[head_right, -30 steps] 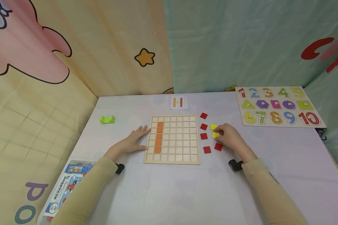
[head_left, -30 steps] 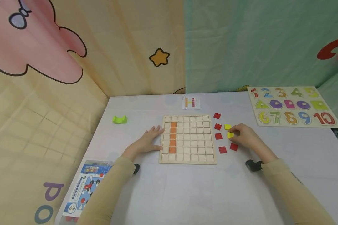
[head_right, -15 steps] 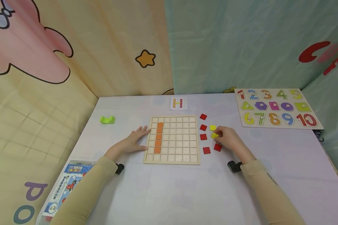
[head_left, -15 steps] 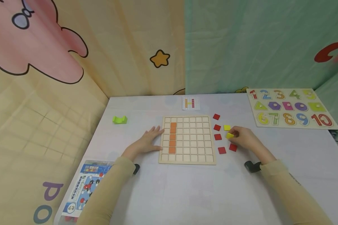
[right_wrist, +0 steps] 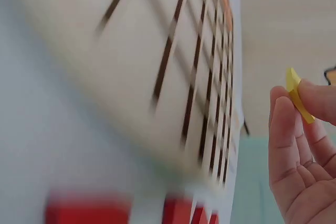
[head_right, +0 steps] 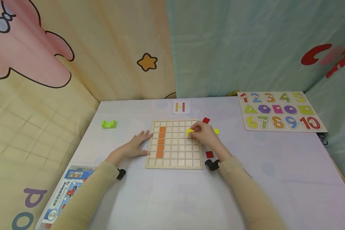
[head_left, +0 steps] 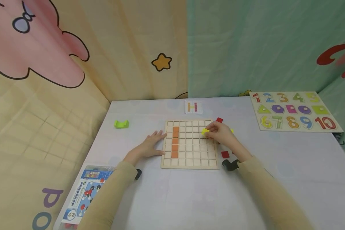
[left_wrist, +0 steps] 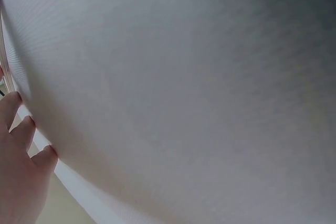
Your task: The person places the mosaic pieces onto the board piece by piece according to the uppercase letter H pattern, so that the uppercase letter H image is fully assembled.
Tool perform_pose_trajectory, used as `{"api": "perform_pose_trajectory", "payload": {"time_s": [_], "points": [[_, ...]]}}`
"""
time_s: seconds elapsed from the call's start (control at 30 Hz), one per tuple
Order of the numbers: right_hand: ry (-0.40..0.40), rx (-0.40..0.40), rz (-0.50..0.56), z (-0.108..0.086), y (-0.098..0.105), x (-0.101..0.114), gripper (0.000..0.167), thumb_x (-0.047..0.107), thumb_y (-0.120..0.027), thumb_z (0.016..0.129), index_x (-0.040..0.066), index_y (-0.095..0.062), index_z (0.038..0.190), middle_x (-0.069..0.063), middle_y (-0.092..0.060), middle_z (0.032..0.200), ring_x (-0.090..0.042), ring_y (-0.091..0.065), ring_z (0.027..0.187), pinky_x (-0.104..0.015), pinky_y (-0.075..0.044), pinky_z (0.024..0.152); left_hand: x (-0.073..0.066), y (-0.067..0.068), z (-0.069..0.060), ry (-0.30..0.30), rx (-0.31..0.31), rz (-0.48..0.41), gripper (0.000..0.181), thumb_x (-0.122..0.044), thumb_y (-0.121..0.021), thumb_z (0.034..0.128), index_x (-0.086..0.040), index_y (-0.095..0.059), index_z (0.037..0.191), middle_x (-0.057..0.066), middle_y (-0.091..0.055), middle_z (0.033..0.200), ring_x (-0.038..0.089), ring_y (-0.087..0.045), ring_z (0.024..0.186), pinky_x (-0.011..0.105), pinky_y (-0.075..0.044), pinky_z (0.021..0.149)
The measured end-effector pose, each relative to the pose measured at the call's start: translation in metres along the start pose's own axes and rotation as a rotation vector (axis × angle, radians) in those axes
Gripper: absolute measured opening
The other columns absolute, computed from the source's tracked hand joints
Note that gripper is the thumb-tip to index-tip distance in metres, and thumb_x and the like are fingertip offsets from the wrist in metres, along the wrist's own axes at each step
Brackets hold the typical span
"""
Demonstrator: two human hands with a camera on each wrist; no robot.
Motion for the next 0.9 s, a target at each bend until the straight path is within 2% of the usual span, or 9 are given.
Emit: {"api": "perform_pose_trajectory", "payload": {"time_s": [0.2,0.4,0.63,0.9], "points": [[0.095,0.094,-0.001,0.017,-0.044,0.039,0.021,0.022,-0.072,0.089,0.008,-0.068,0.104,-0.008,-0.068,0.095,-0.019,-0.062,0.082,-0.025,-0.050,0.070,-0.001,0.003,-0.001,-0.006,-0.010,-0.007,0.089,-0.036,-0.074,0.0873,-0.020,-0.022,0.158,0.008,-0.006,0.167,0.030,0.003,0.155,0.051,0.001,0.125],[0.104,0.143,-0.049,0.024,-0.074,0.049,0.013,0.021,-0.071,0.090,0.010,-0.070,0.095,-0.003,-0.065,0.087,-0.016,-0.056,0.078,-0.022,-0.046,0.068,0.001,0.002,0.000,-0.015,-0.009,0.001,0.088,-0.036,-0.073,0.0875,-0.019,-0.023,0.158,0.009,-0.007,0.167,0.031,0.002,0.154,0.053,-0.001,0.125],[0.137,0.157,-0.118,0.031,-0.086,0.049,0.010,0.017,-0.072,0.089,0.008,-0.069,0.091,-0.004,-0.066,0.086,-0.014,-0.056,0.076,-0.023,-0.046,0.068,0.002,0.001,0.001,0.001,-0.007,-0.005,0.088,-0.036,-0.074,0.0872,-0.021,-0.023,0.158,0.006,-0.007,0.167,0.028,0.003,0.155,0.050,0.000,0.125],[0.134,0.169,-0.178,0.033,-0.090,0.050,0.008,0.015,-0.073,0.088,0.008,-0.070,0.086,-0.004,-0.066,0.084,-0.015,-0.054,0.077,-0.025,-0.046,0.069,0.000,0.000,0.001,-0.016,-0.005,-0.007,0.087,-0.036,-0.073,0.0878,-0.019,-0.024,0.158,0.009,-0.007,0.167,0.030,0.002,0.154,0.052,0.000,0.125]]}}
Point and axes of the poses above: each hand's wrist, its own z-axis towards the middle knuckle, its own y-axis out of the back of the hand, x = y × z, the point moved 8 cm from there along z, towards the middle knuckle
